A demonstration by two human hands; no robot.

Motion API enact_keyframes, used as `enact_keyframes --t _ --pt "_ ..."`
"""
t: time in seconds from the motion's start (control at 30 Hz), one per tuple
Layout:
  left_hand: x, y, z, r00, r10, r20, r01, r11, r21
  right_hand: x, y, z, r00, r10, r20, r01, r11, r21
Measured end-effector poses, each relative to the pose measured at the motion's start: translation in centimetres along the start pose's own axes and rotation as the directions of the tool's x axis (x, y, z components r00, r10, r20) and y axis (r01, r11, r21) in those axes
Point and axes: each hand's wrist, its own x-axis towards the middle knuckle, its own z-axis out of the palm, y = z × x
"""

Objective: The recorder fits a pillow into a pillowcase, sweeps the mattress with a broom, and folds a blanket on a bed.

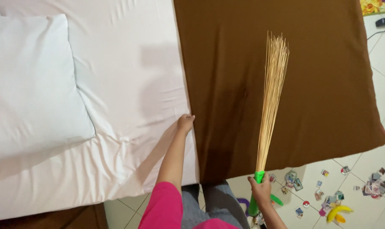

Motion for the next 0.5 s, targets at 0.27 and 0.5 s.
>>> enact_keyframes --t 0.27,0.5 --pt "9.4 5.4 2.0 0.978 0.017 -0.206 -0.005 0.998 0.061 8.0 -3.2 -4.5 0.959 -0.279 0.047 0.282 0.928 -0.245" --pt "8.9 3.8 0.0 0.914 -0.087 -0.395 0.043 0.992 -0.117 21.0 -7.2 -5.7 0.891 -0.432 -0.138 0.394 0.889 -0.235"
